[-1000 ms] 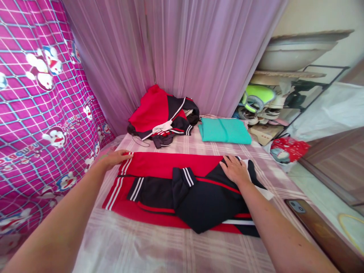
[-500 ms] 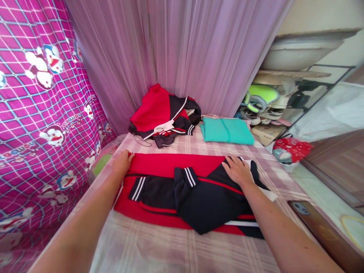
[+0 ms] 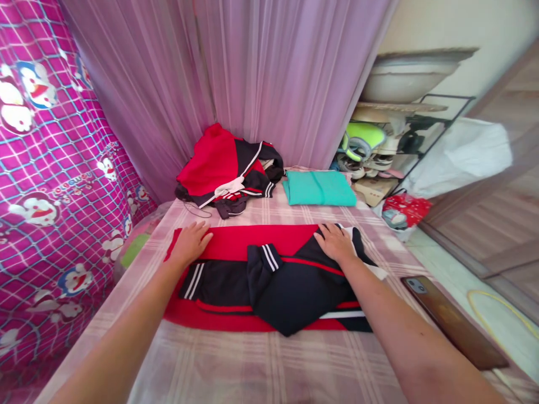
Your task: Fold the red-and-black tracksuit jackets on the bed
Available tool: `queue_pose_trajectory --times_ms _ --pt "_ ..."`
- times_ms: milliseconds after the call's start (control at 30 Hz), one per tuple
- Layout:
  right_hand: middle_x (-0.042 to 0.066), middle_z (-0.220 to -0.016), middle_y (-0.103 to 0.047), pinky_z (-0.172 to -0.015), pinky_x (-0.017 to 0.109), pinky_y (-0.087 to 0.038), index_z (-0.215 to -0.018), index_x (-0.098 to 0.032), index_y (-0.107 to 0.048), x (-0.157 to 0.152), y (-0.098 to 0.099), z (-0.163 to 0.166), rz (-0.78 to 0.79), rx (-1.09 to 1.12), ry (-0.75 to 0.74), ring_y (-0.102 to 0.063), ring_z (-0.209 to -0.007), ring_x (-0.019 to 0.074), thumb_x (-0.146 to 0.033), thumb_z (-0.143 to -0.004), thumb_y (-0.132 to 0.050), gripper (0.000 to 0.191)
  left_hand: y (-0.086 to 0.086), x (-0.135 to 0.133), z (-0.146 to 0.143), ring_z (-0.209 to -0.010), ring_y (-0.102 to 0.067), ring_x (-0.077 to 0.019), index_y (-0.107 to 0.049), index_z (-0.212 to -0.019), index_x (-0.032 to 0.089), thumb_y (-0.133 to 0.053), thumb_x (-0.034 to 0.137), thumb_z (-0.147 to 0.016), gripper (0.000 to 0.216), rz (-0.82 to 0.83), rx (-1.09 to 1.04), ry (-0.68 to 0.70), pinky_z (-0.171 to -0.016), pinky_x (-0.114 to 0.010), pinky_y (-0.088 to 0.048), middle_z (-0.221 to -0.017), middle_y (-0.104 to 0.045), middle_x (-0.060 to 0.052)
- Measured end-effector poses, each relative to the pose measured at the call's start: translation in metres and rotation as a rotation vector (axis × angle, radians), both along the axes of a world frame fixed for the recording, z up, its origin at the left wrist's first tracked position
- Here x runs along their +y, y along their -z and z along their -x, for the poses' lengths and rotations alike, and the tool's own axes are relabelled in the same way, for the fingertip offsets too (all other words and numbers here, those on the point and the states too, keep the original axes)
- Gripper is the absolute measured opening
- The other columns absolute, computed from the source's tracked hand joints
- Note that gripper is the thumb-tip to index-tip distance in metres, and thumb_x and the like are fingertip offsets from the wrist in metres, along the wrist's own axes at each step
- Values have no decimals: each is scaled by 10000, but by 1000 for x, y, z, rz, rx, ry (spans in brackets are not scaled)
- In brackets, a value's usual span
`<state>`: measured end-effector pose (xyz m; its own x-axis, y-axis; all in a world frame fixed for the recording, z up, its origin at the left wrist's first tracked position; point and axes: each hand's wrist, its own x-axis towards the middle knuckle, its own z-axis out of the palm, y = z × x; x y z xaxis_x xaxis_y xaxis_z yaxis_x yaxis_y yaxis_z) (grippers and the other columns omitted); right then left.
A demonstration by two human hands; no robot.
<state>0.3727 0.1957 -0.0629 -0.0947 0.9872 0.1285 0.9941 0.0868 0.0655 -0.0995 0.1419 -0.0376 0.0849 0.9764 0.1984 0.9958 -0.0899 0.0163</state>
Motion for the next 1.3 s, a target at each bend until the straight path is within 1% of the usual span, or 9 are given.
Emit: queue_pose_trajectory --times_ms 200,400,600,733,833,933,1033,1133,1300 --pt "108 -1528 -441 -1132 447 -280 -1447 -196 -465 2 -5 5 55 13 42 -373 -1401 244 -448 -1007 -260 548 25 -14 -15 -1393 -422 -324 -529 -1397 153 -392 444 -942 557 -14 64 1 -1146 -545 -303 -1475 -513 -147" --pt "105 -1414 -566 -1007 444 -395 -1339 -238 -578 13 -16 0 40 31 30 -523 -1252 268 -392 -1005 -329 444 19 -20 -10 -1268 -554 -290 -611 -1280 75 -298 407 -983 544 -81 26 -11 -1110 -453 -390 -1323 -635 -184" --pt "101 -1200 -699 -943 395 -420 -1098 -226 -728 25 -31 -3 -18 21 -101 -601 -1123 266 -329 -966 -444 330 17 -22 -17 -1328 -494 -297 -587 -1335 150 -334 390 -977 499 -79 44 -25 -1124 -498 -352 -1406 -577 -153" --pt "122 -1139 -723 -881 386 -449 -1071 -204 -750 29 -25 0 -103 46 16 -638 -1044 277 -326 -970 -403 381 9 -24 -23 -1306 -509 -283 -592 -1324 146 -326 397 -980 502 -63 45 -87 -1106 -464 -362 -1388 -591 -147" --pt "136 -1120 -728 -860 390 -459 -1064 -183 -753 30 -18 5 -72 33 59 -645 -1027 289 -310 -953 -420 373 -1 -25 -27 -1151 -603 -277 -689 -1159 165 -288 401 -988 497 -37 41 -136 -1028 -435 -420 -1209 -689 -136" --pt "135 -1168 -713 -898 401 -450 -1164 -172 -707 28 -18 9 -82 47 32 -629 -1072 291 -272 -938 -429 372 -9 -22 -30 -1041 -635 -295 -719 -1055 154 -251 394 -989 530 -16 66 -201 -935 -436 -457 -1071 -711 -151" --pt "125 -1245 -683 -954 417 -433 -1261 -171 -646 21 -19 12 -119 93 -38 -602 -1133 292 -257 -943 -412 404 -12 -16 -31 -1041 -626 -320 -700 -1125 138 -260 372 -980 519 7 80 -237 -900 -450 -452 -1069 -701 -173" --pt "119 -1279 -667 -1024 406 -407 -1237 -168 -660 12 -17 11 -124 143 -148 -578 -1183 270 -262 -957 -385 404 -13 -8 -32 -1057 -606 -351 -679 -1183 120 -280 359 -967 513 36 107 -268 -877 -470 -447 -1098 -682 -199" --pt "88 -1458 -537 -1112 425 -355 -1341 -206 -596 -2 -6 9 5 139 -248 -461 -1349 240 -344 -987 -341 457 -13 -6 -34 -1084 -589 -382 -669 -1202 97 -294 348 -959 513 47 137 -305 -876 -493 -450 -1152 -658 -220"
